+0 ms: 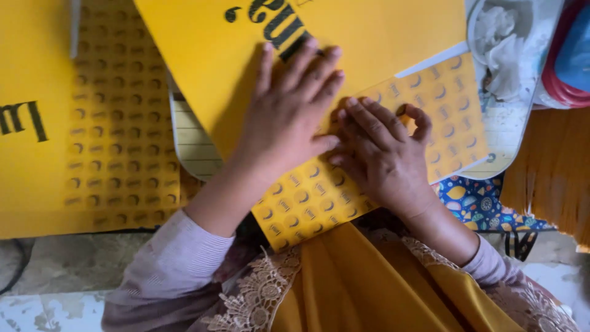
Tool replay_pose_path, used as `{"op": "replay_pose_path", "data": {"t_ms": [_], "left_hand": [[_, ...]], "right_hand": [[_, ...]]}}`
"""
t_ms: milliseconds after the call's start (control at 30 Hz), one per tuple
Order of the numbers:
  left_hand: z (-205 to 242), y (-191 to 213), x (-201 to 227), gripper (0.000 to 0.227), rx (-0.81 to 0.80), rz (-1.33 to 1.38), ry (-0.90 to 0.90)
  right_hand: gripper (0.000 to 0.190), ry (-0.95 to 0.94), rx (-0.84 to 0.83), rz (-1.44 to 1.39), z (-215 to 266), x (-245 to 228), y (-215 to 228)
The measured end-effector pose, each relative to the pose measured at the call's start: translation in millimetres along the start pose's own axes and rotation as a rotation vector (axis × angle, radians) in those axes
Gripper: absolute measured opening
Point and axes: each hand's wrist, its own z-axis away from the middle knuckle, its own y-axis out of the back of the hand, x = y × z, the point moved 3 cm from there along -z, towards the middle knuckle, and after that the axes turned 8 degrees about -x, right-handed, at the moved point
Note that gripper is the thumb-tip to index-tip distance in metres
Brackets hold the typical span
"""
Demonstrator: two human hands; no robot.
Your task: Applying white adhesive to the edges of yellow paper bags using a cotton swab and folding them to assemble the packaging.
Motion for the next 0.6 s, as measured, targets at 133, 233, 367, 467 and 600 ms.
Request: {"op": "replay_pose_path", "data": {"t_ms": [133, 233, 367, 467, 600], "left_hand": [[-1, 6, -5, 0.089, 0.055, 0.036, 0.021], [-1, 9, -6, 0.089, 0.065, 0.041, 0.033], [0, 7, -8, 0.088, 0.078, 0.038, 0.028], [0, 9, -7, 0.066, 0.132, 0.032, 0.028], [1, 12, -5, 0.047, 0.178, 0.025, 0.044]], "right_hand": [[0.056, 0.003, 0.003, -0.022, -2, 2, 4], [0.056, 0.012, 0.009, -0.023, -4, 2, 6], [0.053, 0.018, -0.001, -0.055, -3, 3, 6], [0.058, 0.014, -0.028, -0.001, 0, 6, 0], [0.057, 0.020, -0.033, -0.006, -1, 5, 2]]}}
